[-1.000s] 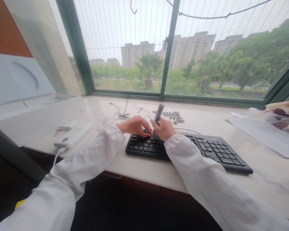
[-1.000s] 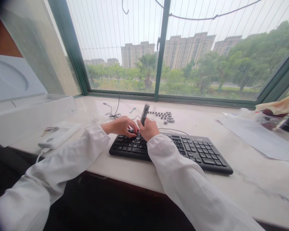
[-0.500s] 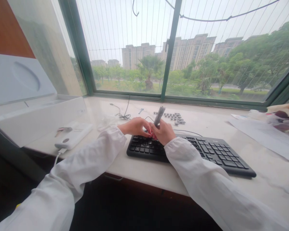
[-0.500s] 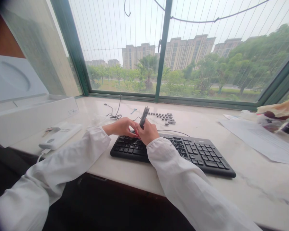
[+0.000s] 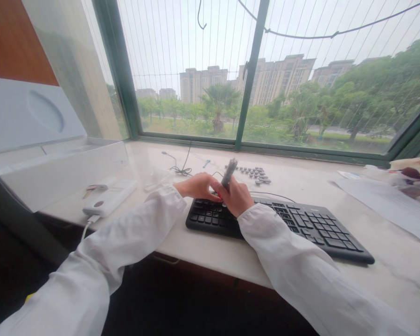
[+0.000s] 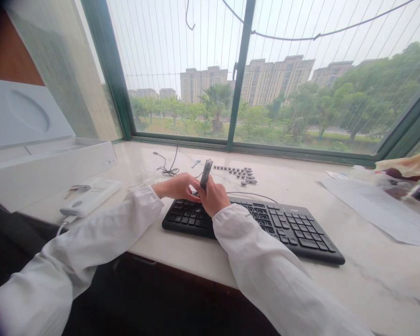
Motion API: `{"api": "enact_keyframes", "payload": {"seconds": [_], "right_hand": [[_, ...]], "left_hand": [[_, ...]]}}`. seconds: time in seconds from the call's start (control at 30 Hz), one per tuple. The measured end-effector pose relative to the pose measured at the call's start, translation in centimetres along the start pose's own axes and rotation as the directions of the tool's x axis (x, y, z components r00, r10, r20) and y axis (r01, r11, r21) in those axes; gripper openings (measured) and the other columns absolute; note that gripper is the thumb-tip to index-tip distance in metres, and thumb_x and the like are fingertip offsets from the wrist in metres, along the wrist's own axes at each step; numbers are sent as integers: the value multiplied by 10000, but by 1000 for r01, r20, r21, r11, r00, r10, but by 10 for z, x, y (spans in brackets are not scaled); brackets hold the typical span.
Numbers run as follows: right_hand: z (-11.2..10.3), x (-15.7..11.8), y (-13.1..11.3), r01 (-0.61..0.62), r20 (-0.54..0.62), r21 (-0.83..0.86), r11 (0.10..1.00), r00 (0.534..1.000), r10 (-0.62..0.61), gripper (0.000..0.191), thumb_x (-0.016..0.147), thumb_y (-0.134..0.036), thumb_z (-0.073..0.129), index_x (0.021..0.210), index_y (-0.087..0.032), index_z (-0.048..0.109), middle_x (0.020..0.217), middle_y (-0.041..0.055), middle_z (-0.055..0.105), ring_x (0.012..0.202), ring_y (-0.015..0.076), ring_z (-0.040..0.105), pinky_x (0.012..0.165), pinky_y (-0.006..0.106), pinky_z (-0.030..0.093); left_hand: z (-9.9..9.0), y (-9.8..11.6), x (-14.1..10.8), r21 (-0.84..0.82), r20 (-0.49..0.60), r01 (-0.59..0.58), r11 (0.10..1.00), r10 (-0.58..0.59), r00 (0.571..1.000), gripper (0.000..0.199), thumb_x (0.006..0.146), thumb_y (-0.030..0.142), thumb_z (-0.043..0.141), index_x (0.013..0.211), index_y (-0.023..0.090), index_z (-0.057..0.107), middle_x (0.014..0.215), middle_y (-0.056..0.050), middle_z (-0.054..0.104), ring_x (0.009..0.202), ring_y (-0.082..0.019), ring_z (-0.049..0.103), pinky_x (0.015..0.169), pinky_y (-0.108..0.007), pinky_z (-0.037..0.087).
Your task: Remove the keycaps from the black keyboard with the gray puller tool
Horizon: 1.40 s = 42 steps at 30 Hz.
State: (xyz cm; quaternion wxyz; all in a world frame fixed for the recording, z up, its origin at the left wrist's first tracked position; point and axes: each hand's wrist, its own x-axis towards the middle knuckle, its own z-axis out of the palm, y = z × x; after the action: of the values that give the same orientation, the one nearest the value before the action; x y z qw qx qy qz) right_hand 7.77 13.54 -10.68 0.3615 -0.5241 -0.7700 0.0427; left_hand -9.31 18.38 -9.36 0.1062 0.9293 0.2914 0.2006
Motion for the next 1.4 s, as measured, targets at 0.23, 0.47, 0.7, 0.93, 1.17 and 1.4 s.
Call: {"api": "enact_keyframes", "payload": {"seconds": [0.23,0.47,0.7,0.93,1.17,1.4], "right_hand": [[-13,10,-9,-49,-196,65,997,979,61,272,928,-449,424,933,-196,526,670,27,686,658,212,663,634,275,389],[-26,16,9,-211,-177,24,977,961,212,296,925,-452,402,928,-202,560,669,41,687,778,236,657,729,298,407],[-31,14,9,-304,-161,-110,946,945,285,383,909,-510,373,952,-213,611,760,78,692,807,256,641,701,318,414],[-35,19,21,-351,-20,-92,932,936,351,340,874,-435,419,853,-199,664,656,60,678,767,237,638,693,309,415],[-33,22,35,-243,274,158,957,942,194,355,875,-420,454,883,-176,711,488,6,631,749,198,656,747,278,422],[-32,15,24,-193,292,235,953,949,120,378,876,-455,498,1054,-178,684,458,-22,607,636,192,661,706,279,449]], "left_hand": [[2,5,-1,-110,-11,-37,993,36,999,158,716,362,718,751,216,769,835,-8,743,764,-123,661,689,-176,462],[4,1,-1,-39,-23,-24,999,23,999,279,720,446,720,903,237,740,810,6,735,769,-131,678,694,-198,469],[8,15,0,156,-31,-182,971,189,982,176,842,381,624,986,338,715,997,47,715,887,-108,659,669,-194,410],[8,14,0,130,-60,-164,978,173,983,189,891,318,545,968,273,711,905,17,724,795,-110,655,707,-205,433],[5,10,2,84,-335,-2,997,30,942,216,885,364,539,1006,222,648,944,8,716,696,-100,646,700,-225,501],[3,13,0,163,-372,-19,986,79,925,274,848,392,575,1068,230,604,969,15,707,660,-83,626,675,-210,504]]}}
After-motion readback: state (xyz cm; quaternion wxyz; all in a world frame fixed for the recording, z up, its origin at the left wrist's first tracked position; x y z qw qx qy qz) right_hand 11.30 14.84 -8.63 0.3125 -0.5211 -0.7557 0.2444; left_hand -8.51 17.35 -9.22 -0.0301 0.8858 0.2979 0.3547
